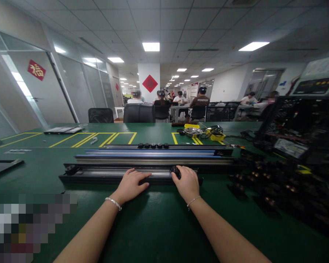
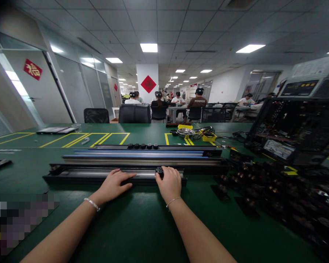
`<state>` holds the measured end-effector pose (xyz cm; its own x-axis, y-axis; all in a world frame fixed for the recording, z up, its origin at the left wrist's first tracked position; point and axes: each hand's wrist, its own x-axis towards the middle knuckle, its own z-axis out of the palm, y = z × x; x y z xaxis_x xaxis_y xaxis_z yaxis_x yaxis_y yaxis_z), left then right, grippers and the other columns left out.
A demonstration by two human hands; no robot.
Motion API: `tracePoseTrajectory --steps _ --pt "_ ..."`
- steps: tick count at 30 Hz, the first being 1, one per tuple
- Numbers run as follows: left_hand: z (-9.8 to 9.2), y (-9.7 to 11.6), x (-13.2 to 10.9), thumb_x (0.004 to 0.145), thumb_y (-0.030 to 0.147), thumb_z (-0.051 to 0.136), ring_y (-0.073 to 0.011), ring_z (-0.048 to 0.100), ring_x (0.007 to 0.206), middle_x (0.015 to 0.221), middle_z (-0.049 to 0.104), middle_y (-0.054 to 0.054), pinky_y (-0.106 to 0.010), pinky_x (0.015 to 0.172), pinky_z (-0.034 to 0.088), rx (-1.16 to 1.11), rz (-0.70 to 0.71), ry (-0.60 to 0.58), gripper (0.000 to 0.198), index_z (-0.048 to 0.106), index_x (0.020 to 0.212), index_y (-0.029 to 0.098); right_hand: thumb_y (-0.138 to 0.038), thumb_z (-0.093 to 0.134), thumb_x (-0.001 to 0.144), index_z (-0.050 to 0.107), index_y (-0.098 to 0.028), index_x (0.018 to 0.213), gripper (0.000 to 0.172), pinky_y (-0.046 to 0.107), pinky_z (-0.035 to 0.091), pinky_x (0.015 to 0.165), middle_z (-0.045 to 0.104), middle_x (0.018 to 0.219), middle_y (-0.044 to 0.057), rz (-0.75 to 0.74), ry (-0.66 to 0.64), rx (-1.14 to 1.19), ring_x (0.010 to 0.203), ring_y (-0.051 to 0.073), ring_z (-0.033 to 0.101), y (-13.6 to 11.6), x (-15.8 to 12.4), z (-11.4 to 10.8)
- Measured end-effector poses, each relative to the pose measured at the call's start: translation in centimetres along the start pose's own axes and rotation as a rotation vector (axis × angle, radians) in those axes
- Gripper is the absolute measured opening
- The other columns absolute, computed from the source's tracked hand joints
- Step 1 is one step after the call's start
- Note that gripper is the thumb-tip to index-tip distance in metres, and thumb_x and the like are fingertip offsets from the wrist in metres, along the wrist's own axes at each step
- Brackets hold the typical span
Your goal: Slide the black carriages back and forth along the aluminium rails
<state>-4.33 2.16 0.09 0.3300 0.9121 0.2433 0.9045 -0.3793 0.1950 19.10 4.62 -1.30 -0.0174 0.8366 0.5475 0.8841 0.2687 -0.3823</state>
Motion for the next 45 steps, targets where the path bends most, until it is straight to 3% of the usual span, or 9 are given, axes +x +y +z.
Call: tracePoseTrajectory --steps 12,45 --pt "0.16 -0.19 0.03 0.079 0.042 0.047 -0.0169 0.054 0.102 0.108 0.064 0.002 -0.043 0.102 0.022 -0.006 0.003 0.000 0.040 0.051 0.118 0.035 -0.032 0.048 0.078 0.061 -0.017 0.102 0.031 0.029 0.035 0.083 0.065 0.095 0.007 0.037 0.012 -0.024 0.090 0.018 0.055 0.02 0.01 -0.29" --pt "0.23 -0.29 0.14 0.082 0.041 0.044 -0.0164 0.053 0.103 0.111 0.063 0.002 -0.041 0.101 0.024 -0.014 -0.005 0.001 0.037 0.051 0.118 0.035 -0.032 0.050 0.075 0.057 -0.018 0.094 0.025 0.029 0.033 0.075 0.063 0.080 0.005 0.099 0.069 -0.068 0.078 0.018 0.054 0.76 -0.01 -0.75"
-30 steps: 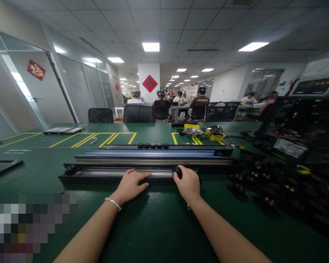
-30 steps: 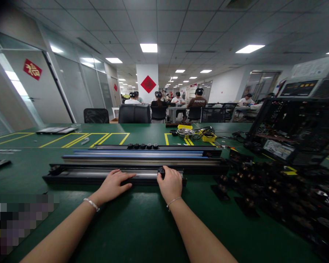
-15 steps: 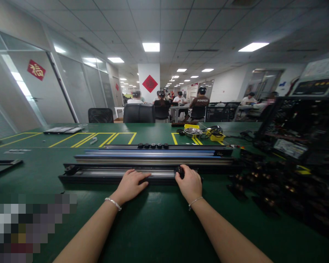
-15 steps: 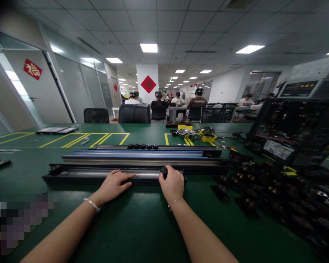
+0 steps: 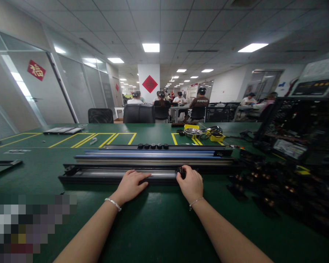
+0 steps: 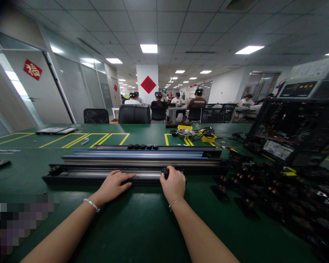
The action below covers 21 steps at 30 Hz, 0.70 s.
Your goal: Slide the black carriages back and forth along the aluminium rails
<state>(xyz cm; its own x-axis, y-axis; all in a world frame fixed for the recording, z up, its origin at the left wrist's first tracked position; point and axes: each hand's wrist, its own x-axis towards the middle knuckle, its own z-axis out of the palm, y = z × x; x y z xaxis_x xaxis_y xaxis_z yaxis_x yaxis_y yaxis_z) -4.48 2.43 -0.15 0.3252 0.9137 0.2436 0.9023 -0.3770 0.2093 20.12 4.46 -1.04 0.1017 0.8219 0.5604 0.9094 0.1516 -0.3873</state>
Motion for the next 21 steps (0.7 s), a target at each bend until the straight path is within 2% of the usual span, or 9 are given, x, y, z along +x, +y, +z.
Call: tracePoseTrajectory --steps 17,21 --pt "0.05 -0.12 -0.04 0.082 0.041 0.044 -0.0168 0.054 0.099 0.108 0.064 0.003 -0.040 0.099 0.025 0.004 0.012 0.013 0.037 0.052 0.118 0.036 -0.032 0.050 0.073 0.055 -0.018 0.091 0.022 0.030 0.032 0.077 0.062 0.079 0.004 0.037 0.022 -0.016 0.077 0.018 0.054 0.76 0.25 0.02" --pt "-0.12 0.05 -0.09 0.082 0.041 0.044 -0.0173 0.055 0.099 0.109 0.064 0.002 -0.038 0.094 0.029 0.011 0.010 0.009 0.037 0.051 0.118 0.035 -0.031 0.050 0.073 0.055 -0.018 0.089 0.022 0.031 0.031 0.079 0.062 0.079 0.004 0.037 0.034 -0.015 0.077 0.019 0.054 0.90 0.30 -0.02"
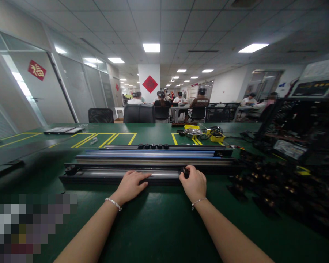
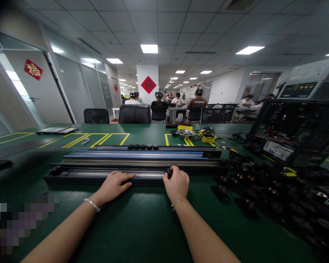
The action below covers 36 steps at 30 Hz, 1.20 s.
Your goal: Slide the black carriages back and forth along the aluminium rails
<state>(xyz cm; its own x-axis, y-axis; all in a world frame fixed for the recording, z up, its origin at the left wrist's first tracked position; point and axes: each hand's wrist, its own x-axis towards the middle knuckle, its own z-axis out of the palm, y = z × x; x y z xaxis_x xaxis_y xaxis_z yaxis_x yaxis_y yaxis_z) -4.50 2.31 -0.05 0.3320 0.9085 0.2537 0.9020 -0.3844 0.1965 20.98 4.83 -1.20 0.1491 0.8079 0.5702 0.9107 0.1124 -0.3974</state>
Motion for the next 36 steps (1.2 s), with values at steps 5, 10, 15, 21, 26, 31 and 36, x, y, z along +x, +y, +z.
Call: tracePoseTrajectory --steps 5,10,15,21,26,31,36 --pt "-0.05 0.10 -0.07 0.084 0.038 0.042 -0.0178 0.055 0.097 0.109 0.064 0.002 -0.037 0.087 0.032 0.012 0.012 -0.006 0.037 0.051 0.119 0.034 -0.031 0.049 0.073 0.054 -0.018 0.089 0.021 0.031 0.032 0.080 0.062 0.079 0.004 0.012 0.006 -0.004 0.078 0.019 0.054 0.15 0.04 -0.09" --pt "0.08 -0.03 0.06 0.084 0.035 0.042 -0.0177 0.055 0.097 0.107 0.065 0.002 -0.035 0.086 0.032 0.024 0.010 -0.002 0.036 0.051 0.119 0.034 -0.031 0.049 0.072 0.054 -0.018 0.088 0.021 0.031 0.032 0.078 0.061 0.078 0.004 0.051 -0.001 -0.002 0.078 0.019 0.053 0.41 0.21 -0.15" --pt "0.10 0.00 0.13 0.084 0.033 0.042 -0.0167 0.055 0.096 0.107 0.065 0.002 -0.034 0.085 0.032 0.032 0.010 -0.010 0.037 0.050 0.120 0.033 -0.031 0.049 0.072 0.054 -0.018 0.089 0.022 0.030 0.033 0.075 0.061 0.080 0.004 0.063 -0.018 -0.001 0.078 0.018 0.052 0.49 0.28 -0.26" --pt "0.06 0.06 0.09 0.085 0.032 0.041 -0.0164 0.055 0.095 0.105 0.065 0.002 -0.033 0.085 0.031 0.036 0.009 -0.018 0.037 0.049 0.121 0.033 -0.032 0.048 0.073 0.055 -0.019 0.091 0.023 0.028 0.034 0.071 0.060 0.082 0.005 0.109 -0.029 -0.003 0.081 0.019 0.053 0.40 0.20 -0.50" --pt "0.15 -0.06 0.08 0.085 0.033 0.041 -0.0167 0.055 0.095 0.104 0.065 0.002 -0.033 0.084 0.031 0.035 0.014 -0.006 0.036 0.050 0.120 0.033 -0.032 0.048 0.073 0.054 -0.019 0.093 0.024 0.028 0.035 0.070 0.059 0.085 0.005 0.152 -0.050 0.021 0.084 0.019 0.052 0.46 0.32 -0.58" --pt "0.13 -0.05 0.09 0.085 0.033 0.041 -0.0164 0.055 0.094 0.103 0.065 0.002 -0.033 0.084 0.031 0.036 0.016 -0.008 0.037 0.049 0.121 0.033 -0.032 0.048 0.073 0.054 -0.020 0.095 0.026 0.028 0.036 0.072 0.059 0.088 0.005 0.176 -0.062 0.030 0.087 0.019 0.052 0.54 0.41 -0.73" --pt "0.17 -0.04 0.09 0.085 0.033 0.042 -0.0166 0.055 0.094 0.102 0.066 0.002 -0.033 0.085 0.031 0.042 0.013 -0.006 0.037 0.049 0.121 0.034 -0.032 0.048 0.073 0.054 -0.019 0.095 0.026 0.028 0.036 0.072 0.059 0.088 0.005 0.186 -0.062 0.036 0.087 0.019 0.052 0.66 0.46 -0.93"
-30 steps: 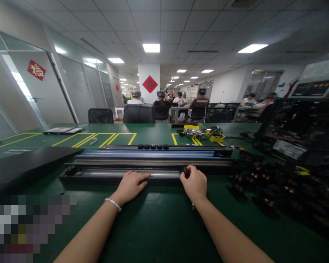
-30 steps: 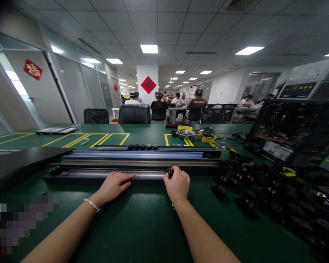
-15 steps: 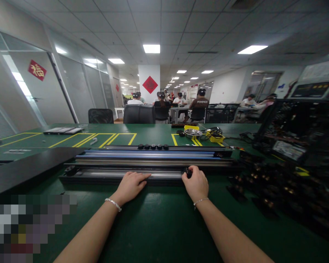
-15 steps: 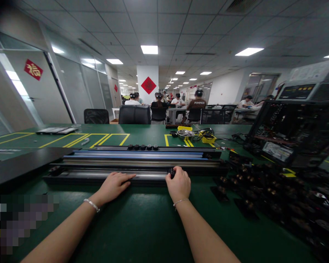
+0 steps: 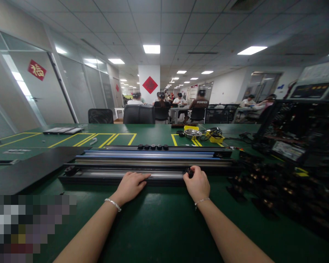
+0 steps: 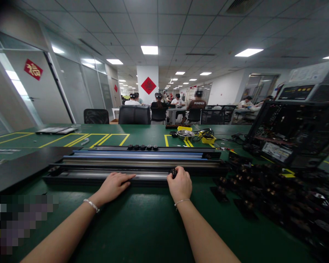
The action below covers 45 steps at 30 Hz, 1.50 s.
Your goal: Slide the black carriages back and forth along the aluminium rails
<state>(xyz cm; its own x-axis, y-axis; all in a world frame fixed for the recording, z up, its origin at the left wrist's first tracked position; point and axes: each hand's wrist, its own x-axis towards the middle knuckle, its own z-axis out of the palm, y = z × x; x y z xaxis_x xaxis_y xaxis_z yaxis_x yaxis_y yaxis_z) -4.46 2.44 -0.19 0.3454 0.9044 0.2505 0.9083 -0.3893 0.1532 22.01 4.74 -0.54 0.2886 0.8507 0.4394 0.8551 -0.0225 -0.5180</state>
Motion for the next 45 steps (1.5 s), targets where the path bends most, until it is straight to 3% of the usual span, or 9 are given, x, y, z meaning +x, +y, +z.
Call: tracePoseTrajectory --steps 23,45 --pt "0.1 -0.1 0.1 0.085 0.034 0.042 -0.0167 0.054 0.095 0.105 0.065 0.001 -0.033 0.085 0.031 0.005 0.004 0.000 0.038 0.049 0.121 0.033 -0.031 0.047 0.072 0.051 -0.021 0.096 0.027 0.027 0.036 0.067 0.055 0.085 0.005 0.088 -0.024 -0.010 0.086 0.020 0.051 0.3 0.2 -0.7" --pt "0.0 -0.2 0.0 0.084 0.035 0.043 -0.0170 0.055 0.097 0.109 0.064 0.001 -0.034 0.086 0.032 0.000 0.006 0.001 0.038 0.049 0.121 0.032 -0.027 0.046 0.071 0.053 -0.019 0.096 0.028 0.028 0.036 0.072 0.059 0.092 0.005 0.044 0.011 -0.009 0.090 0.020 0.049 1.2 0.7 -0.8"
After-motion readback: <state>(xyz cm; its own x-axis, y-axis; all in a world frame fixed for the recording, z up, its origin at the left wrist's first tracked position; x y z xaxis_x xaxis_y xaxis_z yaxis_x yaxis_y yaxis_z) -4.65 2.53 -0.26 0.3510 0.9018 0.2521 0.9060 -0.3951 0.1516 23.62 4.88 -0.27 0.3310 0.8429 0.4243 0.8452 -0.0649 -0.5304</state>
